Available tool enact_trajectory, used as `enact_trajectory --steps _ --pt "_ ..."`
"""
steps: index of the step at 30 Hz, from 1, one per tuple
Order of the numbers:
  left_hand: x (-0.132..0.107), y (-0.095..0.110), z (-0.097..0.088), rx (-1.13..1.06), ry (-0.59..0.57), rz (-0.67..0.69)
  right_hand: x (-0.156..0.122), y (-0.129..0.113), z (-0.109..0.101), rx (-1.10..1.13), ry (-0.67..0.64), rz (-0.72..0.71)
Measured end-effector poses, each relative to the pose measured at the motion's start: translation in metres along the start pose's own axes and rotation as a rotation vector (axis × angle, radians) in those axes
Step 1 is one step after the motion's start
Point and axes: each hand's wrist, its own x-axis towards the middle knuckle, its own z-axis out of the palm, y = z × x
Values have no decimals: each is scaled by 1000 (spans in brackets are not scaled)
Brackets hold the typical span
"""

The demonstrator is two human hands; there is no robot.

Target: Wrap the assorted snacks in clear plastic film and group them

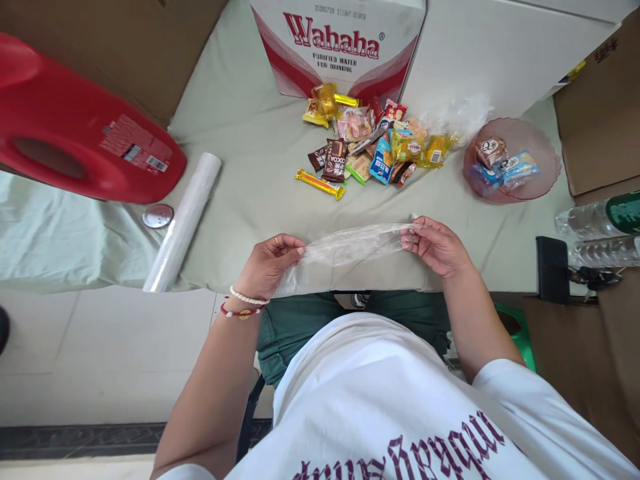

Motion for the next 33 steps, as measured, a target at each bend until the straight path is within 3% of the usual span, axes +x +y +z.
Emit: enact_trajectory --steps 6,9,11,13,15,17,20,23,25,28,31,33 --pt "-11 2 0 -67 31 59 9 6 3 66 26 30" --pt "-13 3 -1 -96 77 65 14 10 6 -36 90 21" --pt "-14 3 0 -108 111 55 13 12 11 -207 208 -131" --pt "-16 1 2 -110 114 45 5 14 21 -450 387 -413" --pt "-18 -3 6 -108 95 31 -4 18 36 -691 443 -658" --pt "-19 -7 11 -106 76 16 -7 27 53 -875 279 -754" --pt "-21 -12 18 -84 63 4 6 47 75 -1075 -12 -709" --pt "-22 -14 20 -66 71 4 29 61 81 -1187 -65 -636" --pt "-24 -15 18 -70 85 8 38 61 77 -1129 -65 -629" --pt "-25 -16 14 -83 113 -2 38 52 63 -845 -42 -604" --pt "-22 -19 11 -100 150 -20 28 39 41 -557 -35 -475" --pt "-18 -20 9 -100 171 -16 20 32 23 -481 -33 -428"
